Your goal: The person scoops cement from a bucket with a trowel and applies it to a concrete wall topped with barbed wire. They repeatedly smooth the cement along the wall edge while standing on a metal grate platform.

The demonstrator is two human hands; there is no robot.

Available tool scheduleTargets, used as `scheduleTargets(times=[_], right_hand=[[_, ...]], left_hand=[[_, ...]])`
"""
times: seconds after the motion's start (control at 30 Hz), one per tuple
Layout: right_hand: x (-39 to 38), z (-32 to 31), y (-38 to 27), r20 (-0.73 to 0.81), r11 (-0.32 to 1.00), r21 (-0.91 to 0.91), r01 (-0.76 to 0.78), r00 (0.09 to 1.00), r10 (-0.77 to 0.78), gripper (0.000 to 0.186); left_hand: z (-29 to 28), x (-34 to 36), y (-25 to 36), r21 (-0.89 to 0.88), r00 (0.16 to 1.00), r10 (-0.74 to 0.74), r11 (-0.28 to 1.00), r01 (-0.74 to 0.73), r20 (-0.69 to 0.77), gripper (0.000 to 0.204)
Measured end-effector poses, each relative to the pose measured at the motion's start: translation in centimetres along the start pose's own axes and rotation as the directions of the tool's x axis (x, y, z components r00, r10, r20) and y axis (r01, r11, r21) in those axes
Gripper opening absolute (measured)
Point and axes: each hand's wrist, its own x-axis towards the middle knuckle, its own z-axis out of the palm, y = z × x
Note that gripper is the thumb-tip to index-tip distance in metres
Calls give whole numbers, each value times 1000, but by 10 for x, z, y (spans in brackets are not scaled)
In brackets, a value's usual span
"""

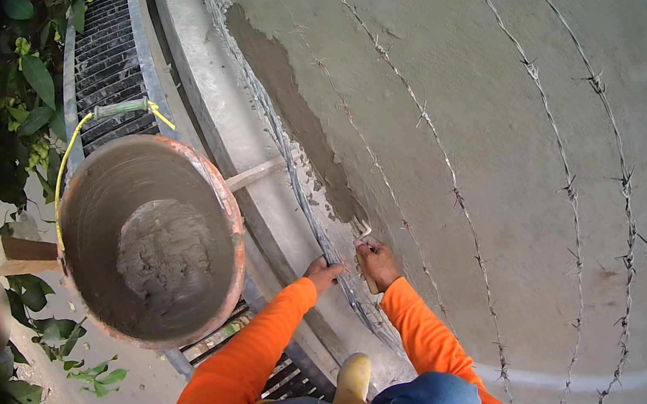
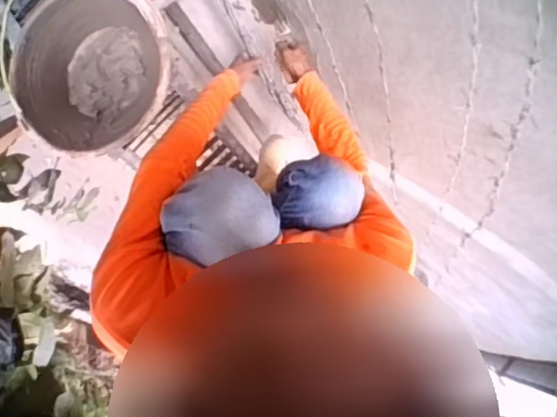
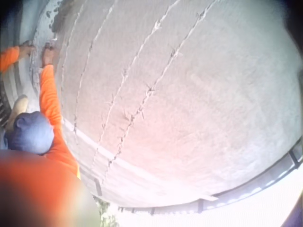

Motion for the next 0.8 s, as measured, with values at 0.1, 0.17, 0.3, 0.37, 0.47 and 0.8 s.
scheduleTargets(times=[0.1, 0.17, 0.3, 0.37, 0.47, 0.8], right_hand=[[5, -7, 6, -22, 977, 211, -32, 999, 37, 20], [0, -12, 8, 9, 970, 240, -34, 999, 33, 21], [-17, -12, 7, -44, 980, 188, 68, 997, -61, 22], [-14, -7, -1, -44, 992, 95, 87, 996, -83, 21], [19, 1, -29, 85, 993, 108, 44, 995, -53, 24], [27, 3, -38, 50, 989, 85, 124, 991, -128, 26]], left_hand=[[0, -3, -1, -20, 1000, 24, 1000, -24, 2, 38], [1, -9, 3, -16, 1000, 0, 1000, 0, -12, 39], [5, -12, 12, -11, 999, -33, 999, 33, -23, 42], [6, -11, 12, 3, 1000, -18, 1000, 18, -8, 43], [4, -7, 10, 37, 1000, -9, 999, 8, 17, 43], [2, -1, 5, -24, 1000, 16, 1000, -16, -9, 35]])
